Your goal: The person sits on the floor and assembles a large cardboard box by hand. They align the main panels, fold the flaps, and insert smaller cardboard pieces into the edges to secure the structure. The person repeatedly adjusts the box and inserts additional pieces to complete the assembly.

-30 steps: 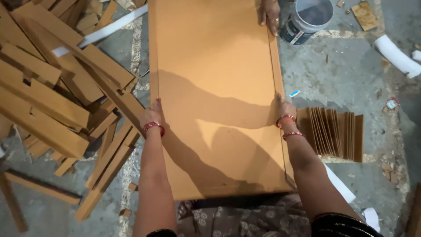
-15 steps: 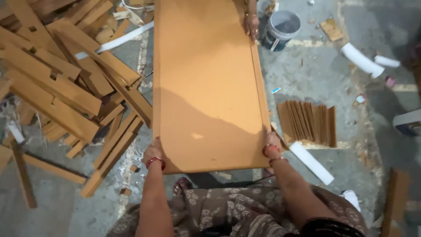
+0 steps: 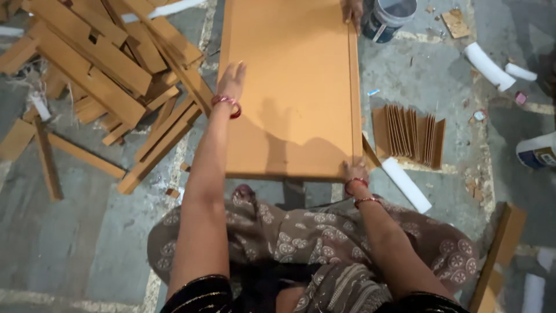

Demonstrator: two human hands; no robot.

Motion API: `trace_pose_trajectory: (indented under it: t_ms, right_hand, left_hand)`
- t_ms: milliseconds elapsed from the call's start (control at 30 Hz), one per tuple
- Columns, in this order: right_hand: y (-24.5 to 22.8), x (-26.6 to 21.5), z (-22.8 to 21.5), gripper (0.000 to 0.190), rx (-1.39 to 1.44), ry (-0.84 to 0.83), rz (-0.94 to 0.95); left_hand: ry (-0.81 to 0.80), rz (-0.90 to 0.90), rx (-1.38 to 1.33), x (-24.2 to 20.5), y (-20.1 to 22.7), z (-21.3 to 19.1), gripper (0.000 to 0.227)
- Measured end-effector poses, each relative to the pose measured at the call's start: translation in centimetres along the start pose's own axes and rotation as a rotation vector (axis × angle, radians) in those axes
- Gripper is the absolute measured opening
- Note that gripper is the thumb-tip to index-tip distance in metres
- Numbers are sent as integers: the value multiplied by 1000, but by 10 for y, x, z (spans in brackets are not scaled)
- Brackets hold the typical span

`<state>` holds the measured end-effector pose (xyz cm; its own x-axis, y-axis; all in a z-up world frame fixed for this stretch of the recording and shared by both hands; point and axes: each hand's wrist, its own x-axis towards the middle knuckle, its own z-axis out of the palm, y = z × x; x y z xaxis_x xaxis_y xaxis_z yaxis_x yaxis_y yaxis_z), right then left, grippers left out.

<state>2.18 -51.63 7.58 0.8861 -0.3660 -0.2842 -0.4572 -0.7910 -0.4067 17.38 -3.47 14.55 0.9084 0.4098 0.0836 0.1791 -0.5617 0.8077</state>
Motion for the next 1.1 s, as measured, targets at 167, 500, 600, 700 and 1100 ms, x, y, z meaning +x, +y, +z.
trace_pose_trajectory:
  t_ms: [167,500,600,700,1100]
  right_hand:
    - [9,9,7,114,101,-61,74]
    - [16,21,22,71,257,-24,270]
    - [15,25,20,53,535,65,197]
    - [5,29,22,45,1047,162,192]
    - [5,39,26,70,306,95,0]
  left_hand:
    - [-48,74,315,-78,41,-4,79]
    - [0,-936,177,-194,-139,-39,102]
    - [51,-1059,10,-198,-144,-28,107]
    - [179,-1036,-61,-195,-140,-17,100]
    - [343,-952,-354,-192,-142,-9,69]
